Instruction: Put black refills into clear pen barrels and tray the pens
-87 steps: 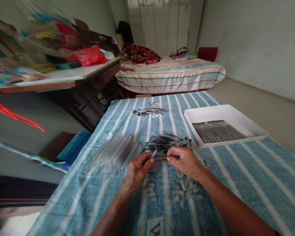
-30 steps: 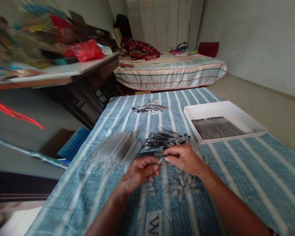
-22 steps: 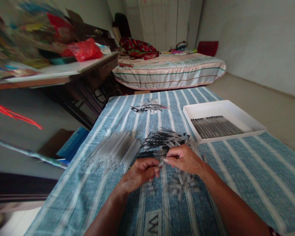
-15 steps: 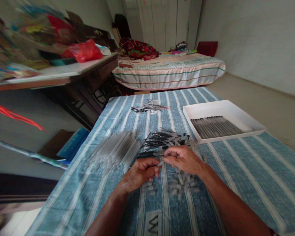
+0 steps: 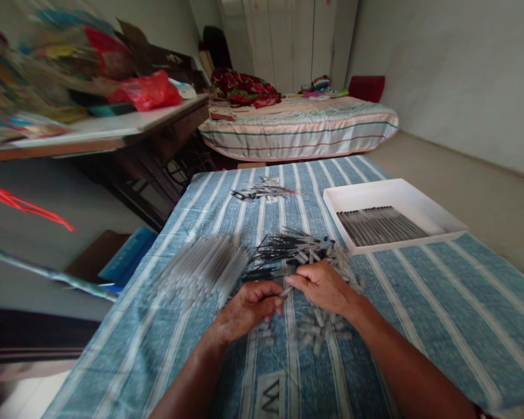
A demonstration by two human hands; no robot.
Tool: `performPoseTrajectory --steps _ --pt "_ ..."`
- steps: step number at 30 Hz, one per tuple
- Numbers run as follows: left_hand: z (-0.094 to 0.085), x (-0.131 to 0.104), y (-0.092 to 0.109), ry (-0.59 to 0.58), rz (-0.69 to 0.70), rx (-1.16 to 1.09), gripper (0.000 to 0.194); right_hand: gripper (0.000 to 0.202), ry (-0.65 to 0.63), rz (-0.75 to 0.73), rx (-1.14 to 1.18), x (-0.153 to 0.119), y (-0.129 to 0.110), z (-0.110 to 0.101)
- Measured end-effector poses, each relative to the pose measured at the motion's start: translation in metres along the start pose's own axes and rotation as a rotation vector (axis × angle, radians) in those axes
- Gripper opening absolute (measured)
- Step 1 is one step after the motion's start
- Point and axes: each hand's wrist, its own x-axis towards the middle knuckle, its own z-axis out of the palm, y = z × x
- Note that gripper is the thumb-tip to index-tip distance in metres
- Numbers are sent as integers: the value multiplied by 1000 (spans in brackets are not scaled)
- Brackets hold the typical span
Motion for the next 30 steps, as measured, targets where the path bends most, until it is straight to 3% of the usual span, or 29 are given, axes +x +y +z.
performPoseTrajectory --steps 4,8,12,16,20,23,30 --pt "1 0 1 17 2 4 15 28 -38 38 58 0 1 0" --pt "1 1 0 -1 -5 25 16 42 -37 68 -6 -1 0 1" --pt "1 1 -3 -14 -11 51 16 32 -59 83 5 -1 0 1" --pt "2 2 -6 -33 -2 58 15 43 -38 100 -69 -1 -1 0" --pt "3 2 -6 -19 -14 47 14 34 -54 97 -6 -2 0 0" --pt "4 2 -6 -18 -25 43 14 41 -63 117 -11 -3 1 0" --pt "6 4 -10 5 -7 47 13 28 -85 91 48 -4 4 2"
